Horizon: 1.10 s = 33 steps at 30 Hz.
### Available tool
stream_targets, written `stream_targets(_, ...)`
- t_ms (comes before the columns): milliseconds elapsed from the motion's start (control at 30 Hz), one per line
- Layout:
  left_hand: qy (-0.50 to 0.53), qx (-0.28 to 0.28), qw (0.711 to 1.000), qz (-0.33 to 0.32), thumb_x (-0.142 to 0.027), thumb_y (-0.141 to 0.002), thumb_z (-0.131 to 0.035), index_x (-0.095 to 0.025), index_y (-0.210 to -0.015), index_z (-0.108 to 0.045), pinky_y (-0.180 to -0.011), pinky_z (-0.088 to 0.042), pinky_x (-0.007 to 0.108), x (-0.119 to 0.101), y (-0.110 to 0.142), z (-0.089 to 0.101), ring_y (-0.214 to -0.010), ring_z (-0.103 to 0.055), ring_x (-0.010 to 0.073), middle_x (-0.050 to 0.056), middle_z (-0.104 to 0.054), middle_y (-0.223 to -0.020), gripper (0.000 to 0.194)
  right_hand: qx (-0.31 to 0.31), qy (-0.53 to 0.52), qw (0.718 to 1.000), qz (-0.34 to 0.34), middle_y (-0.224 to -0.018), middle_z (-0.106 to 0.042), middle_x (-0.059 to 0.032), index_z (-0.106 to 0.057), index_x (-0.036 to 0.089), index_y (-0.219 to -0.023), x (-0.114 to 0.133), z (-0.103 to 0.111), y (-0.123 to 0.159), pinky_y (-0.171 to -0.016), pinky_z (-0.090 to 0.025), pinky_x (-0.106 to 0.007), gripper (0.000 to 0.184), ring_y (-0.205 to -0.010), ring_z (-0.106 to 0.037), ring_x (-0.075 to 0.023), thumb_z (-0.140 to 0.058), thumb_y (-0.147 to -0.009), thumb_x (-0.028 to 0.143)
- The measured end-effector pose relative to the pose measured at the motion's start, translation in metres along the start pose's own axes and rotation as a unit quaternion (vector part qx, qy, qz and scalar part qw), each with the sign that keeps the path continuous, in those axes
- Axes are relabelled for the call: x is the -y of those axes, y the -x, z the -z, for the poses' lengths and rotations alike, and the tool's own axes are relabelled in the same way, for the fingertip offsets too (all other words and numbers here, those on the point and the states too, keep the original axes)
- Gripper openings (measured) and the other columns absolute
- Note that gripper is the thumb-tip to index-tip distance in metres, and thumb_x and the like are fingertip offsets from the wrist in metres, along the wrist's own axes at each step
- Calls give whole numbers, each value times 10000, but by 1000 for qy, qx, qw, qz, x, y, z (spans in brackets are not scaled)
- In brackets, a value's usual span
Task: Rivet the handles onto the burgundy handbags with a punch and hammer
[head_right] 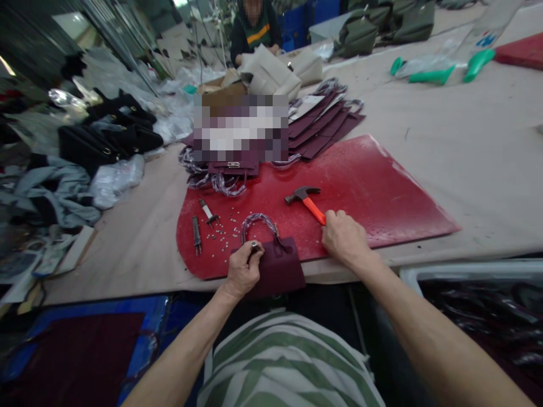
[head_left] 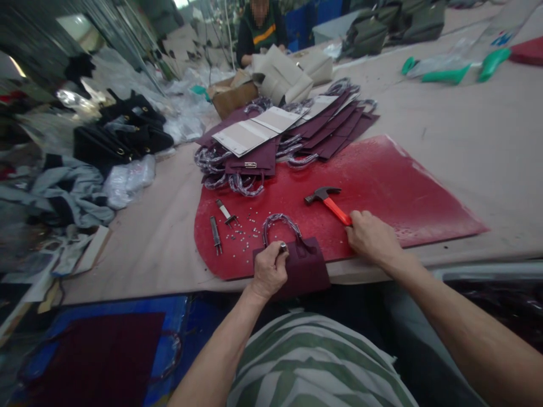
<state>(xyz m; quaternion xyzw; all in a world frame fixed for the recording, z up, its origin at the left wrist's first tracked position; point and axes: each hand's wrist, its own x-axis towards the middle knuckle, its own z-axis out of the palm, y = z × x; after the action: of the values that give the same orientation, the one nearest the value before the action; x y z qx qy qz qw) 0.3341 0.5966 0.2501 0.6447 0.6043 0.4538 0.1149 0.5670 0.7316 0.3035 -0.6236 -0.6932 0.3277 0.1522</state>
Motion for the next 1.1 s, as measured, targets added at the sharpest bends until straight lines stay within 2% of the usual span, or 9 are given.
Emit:
stream_targets(100,11,-1,1000,9,-210,-928,-463,-202,-892,-596,-727,-526,263,-2,-2,0,-722,-649,167,50,-664,-793,138,107,-114,987,-41,-782,-585,-90,-513,202,-770,8,8,-3,-648,-511,-361,123,-759,-599,-241,-607,-746,279)
stream_targets(233,21,-9,1000,-1,-184,-925,-460,-201,-905,-600,-725,-533,266,-3,-2,0,-740,-658,174,55,-671,-797,142,181,-179,966,-38,-609,-450,26,-440,229,-756,38,19,25,-411,-382,-244,227,-446,-399,-115,-494,-839,434)
stream_targets(333,20,-16,999,-23,-162,-923,-456,-197,-919,-598,-720,-538,269,-1,-1,-2,-747,-665,178,60,-673,-803,146,98,-205,973,40,-581,-404,56,-427,249,-804,61,31,61,-376,-301,-228,363,-403,-355,-109,-382,-928,587)
stream_targets(433,12,-30,999,-38,-150,-921,-463,-189,-931,-595,-717,-542,271,4,1,-6,-746,-669,179,62,-676,-808,139,-58,-61,968,237,-556,-446,32,-421,254,-772,69,38,88,-431,-281,-258,361,-435,-410,-133,-360,-973,548)
stream_targets(567,6,-45,998,-50,-144,-922,-461,-183,-948,-603,-683,-538,268,8,2,-8,-728,-671,183,61,-671,-787,150,-22,163,913,375,-501,-455,34,-438,244,-758,64,38,101,-453,-173,-299,280,-388,-379,-141,-359,-994,371)
stream_targets(633,9,-46,998,-52,-143,-922,-466,-187,-955,-603,-689,-541,265,7,2,-8,-735,-675,180,57,-675,-791,148,-12,186,907,378,-511,-471,37,-443,241,-771,66,42,105,-454,-174,-296,265,-389,-395,-139,-368,-1005,340)
stream_targets(800,4,-49,997,-56,-150,-919,-479,-186,-973,-598,-718,-543,276,7,2,-6,-755,-679,187,66,-690,-827,135,-169,91,899,395,-542,-475,31,-437,243,-799,78,46,116,-463,-240,-274,248,-404,-389,-130,-351,-1016,328)
stream_targets(933,1,-37,998,-53,-148,-924,-466,-196,-930,-592,-662,-515,257,7,3,-4,-707,-664,178,54,-674,-779,135,10,201,910,362,-521,-473,21,-474,236,-783,61,36,111,-464,-158,-301,271,-402,-352,-145,-344,-994,344)
stream_targets(1100,11,-36,998,-54,-151,-927,-472,-191,-929,-579,-692,-508,258,5,2,-3,-723,-648,172,45,-654,-785,114,97,120,965,213,-592,-515,5,-454,235,-740,39,32,70,-495,-318,-270,400,-502,-477,-159,-255,-1013,450)
